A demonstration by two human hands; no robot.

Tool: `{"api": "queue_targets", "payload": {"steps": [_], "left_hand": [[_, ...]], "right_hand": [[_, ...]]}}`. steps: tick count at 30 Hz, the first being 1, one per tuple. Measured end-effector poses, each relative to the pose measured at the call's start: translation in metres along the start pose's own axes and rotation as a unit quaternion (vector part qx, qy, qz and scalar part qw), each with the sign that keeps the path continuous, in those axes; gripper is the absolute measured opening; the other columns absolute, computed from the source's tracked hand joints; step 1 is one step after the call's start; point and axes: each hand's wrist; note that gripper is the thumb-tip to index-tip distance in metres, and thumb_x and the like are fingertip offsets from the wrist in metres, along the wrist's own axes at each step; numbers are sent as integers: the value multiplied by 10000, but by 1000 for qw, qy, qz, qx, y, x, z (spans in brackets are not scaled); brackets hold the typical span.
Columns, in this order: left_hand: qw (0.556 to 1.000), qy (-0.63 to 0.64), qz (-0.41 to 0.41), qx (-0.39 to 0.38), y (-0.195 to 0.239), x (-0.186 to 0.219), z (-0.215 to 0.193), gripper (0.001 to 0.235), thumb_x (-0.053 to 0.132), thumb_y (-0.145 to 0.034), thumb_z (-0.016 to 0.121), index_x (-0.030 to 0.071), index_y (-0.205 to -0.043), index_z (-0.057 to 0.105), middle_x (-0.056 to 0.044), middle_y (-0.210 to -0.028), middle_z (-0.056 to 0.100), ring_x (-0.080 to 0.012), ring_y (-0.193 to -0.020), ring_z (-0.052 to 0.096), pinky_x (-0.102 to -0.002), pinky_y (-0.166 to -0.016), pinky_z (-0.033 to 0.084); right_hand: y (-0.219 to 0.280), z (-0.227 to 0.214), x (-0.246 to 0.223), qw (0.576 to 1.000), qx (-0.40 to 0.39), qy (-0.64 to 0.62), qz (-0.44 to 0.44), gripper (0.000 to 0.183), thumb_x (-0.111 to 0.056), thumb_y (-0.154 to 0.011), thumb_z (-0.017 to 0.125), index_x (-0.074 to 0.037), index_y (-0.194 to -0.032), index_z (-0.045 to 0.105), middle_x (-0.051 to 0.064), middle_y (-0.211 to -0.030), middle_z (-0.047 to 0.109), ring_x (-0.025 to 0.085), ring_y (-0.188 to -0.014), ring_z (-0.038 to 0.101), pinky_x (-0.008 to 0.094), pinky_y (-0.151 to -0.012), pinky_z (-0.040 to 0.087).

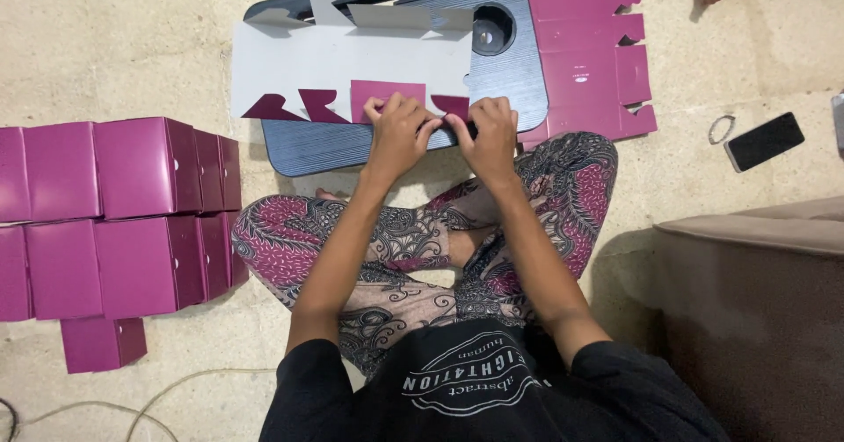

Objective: The person sits on the floor and assembles small pink cardboard boxes. They fold the flat cardboard pieces along pre-scored lines, tuck in the tabs, and form the box shape. The finished boxes are stacked to the left.

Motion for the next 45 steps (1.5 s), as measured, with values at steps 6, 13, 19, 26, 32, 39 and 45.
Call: {"api": "queue_targets", "payload": {"steps": [6, 13, 19, 26, 32, 39, 45], "left_hand": [[999, -1, -52, -16, -10, 7, -1, 193, 360, -934, 705, 196, -850, 644, 37, -715, 536, -207, -806, 545, -484, -854, 299], [995, 25, -94, 0, -18, 14, -13, 334, 329, -845, 824, 209, -1004, 556, 35, -668, 593, -222, -749, 586, -453, -820, 325], [995, 3, -78, 58, -10, 11, -5, 343, 337, -804, 845, 236, -995, 578, 44, -798, 641, -198, -814, 592, -421, -827, 329], [951, 35, -123, 282, 15, 2, -30, 538, 135, -957, 748, 107, -1422, 479, -178, -1591, 295, -395, -1430, 344, -538, -1149, 301], [934, 206, -165, 242, 17, 5, -60, 847, -76, -898, 762, 150, -1588, 327, -142, -1621, 246, -431, -1362, 492, -596, -1088, 470], [891, 392, -167, 157, 26, 13, -89, 974, -131, -856, 770, 213, -1602, 248, -183, -1377, 506, -323, -957, 741, -389, -790, 661], [887, 432, -108, 124, 22, 68, -132, 856, -161, -926, 613, 166, -1613, 219, -193, -1275, 536, -247, -821, 716, -408, -780, 656]], "right_hand": [[-7, 5, -9, 996, 62, 13, 57, 414, -401, -892, 835, -113, -726, 589, 22, -878, 535, 273, -882, 552, 403, -744, 419], [-22, -11, -34, 994, 51, 37, 88, 378, -398, -863, 861, -108, -806, 626, 33, -945, 529, 279, -904, 576, 407, -739, 434], [-21, -5, -28, 994, 62, 43, 82, 376, -378, -799, 901, -123, -863, 632, 36, -963, 543, 298, -894, 581, 431, -726, 432], [-8, 0, -14, 987, 98, -128, 16, 270, -308, -937, 810, -151, -862, 602, -8, -959, 594, 251, -981, 569, 392, -830, 386], [-12, -30, -54, 973, 116, -187, -65, 244, -227, -959, 797, -137, -854, 597, 24, -990, 692, 304, -1113, 586, 443, -963, 383], [-6, -59, -85, 978, 146, -120, -91, 235, -169, -914, 852, -143, -848, 628, 6, -993, 696, 291, -1116, 588, 489, -1021, 330], [3, -80, -102, 970, 144, -172, -91, 191, -159, -919, 848, -116, -881, 666, 34, -940, 725, 296, -1010, 658, 514, -1032, 336]]}}
Point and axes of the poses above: each hand's wrist, its own y-axis away from the middle knuckle, its own z-axis out of the palm, x = y × z
